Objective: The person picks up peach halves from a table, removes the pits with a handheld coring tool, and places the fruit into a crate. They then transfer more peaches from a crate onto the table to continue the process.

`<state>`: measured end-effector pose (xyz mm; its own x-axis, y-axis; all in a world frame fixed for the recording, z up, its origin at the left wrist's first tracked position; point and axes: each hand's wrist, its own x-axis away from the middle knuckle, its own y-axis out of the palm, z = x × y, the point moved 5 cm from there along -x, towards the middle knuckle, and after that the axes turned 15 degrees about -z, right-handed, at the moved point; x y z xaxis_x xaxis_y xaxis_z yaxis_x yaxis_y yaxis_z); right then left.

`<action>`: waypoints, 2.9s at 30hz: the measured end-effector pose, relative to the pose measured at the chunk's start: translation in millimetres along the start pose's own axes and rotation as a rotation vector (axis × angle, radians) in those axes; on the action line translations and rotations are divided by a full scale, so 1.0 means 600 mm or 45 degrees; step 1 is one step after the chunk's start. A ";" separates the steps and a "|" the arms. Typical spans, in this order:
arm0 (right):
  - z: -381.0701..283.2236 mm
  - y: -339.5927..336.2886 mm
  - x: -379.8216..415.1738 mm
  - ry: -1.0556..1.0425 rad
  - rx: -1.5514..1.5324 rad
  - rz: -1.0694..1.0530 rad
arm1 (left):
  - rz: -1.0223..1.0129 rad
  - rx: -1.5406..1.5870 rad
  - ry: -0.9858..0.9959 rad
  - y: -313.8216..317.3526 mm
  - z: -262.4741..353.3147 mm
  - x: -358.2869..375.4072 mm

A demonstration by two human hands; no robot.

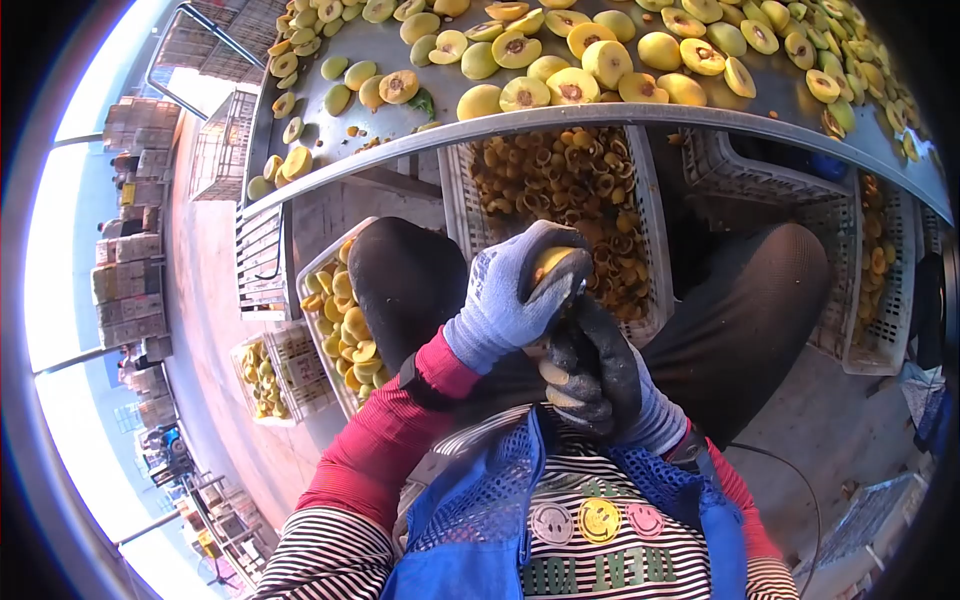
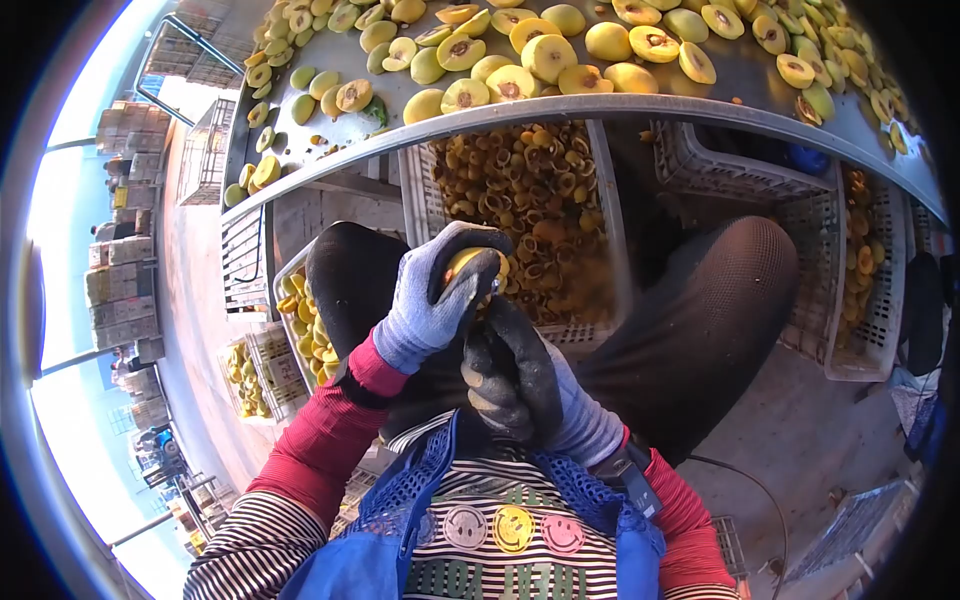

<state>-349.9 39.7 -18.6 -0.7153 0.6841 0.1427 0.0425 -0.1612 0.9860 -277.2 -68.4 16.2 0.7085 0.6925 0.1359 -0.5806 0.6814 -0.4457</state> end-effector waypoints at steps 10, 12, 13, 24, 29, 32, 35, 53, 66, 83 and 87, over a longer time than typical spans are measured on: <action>0.011 0.006 -0.003 0.102 -0.459 -0.346 | 0.134 -0.375 0.247 0.000 0.005 0.008; 0.011 0.015 -0.005 0.111 -0.586 -0.451 | 0.095 -0.281 0.185 0.003 0.000 0.006; 0.011 0.013 -0.006 0.115 -0.586 -0.452 | 0.057 -0.183 0.121 0.006 -0.006 0.005; 0.020 -0.017 0.004 0.106 -0.436 -0.336 | -0.040 -0.013 -0.043 0.038 -0.038 0.011; 0.023 0.000 0.007 0.109 -0.568 -0.487 | 0.014 0.267 0.048 0.049 -0.041 0.010; 0.022 0.008 0.008 0.075 -0.578 -0.595 | 0.053 0.954 -0.086 0.085 -0.054 0.014; 0.028 0.006 0.007 0.079 -0.624 -0.650 | 0.123 1.377 -0.180 0.106 -0.072 0.028; 0.008 -0.039 0.000 0.048 -0.378 -0.379 | 1.300 -0.006 -0.220 -0.162 -0.142 0.343; 0.003 -0.048 -0.034 0.048 -0.400 -0.288 | 0.593 -0.817 -0.630 -0.388 -0.144 -0.081; -0.125 0.091 -0.051 -1.411 2.949 0.478 | 0.388 0.823 -0.047 -0.068 -0.026 -0.037; -0.107 0.069 -0.046 -1.016 2.473 0.528 | 0.537 1.074 -0.090 -0.035 -0.001 -0.020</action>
<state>-373.4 -31.3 12.6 -0.1280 0.9717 -0.1984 0.9309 0.0487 -0.3621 -273.4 -91.3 23.2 0.3639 0.9148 0.1754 -0.9017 0.2987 0.3128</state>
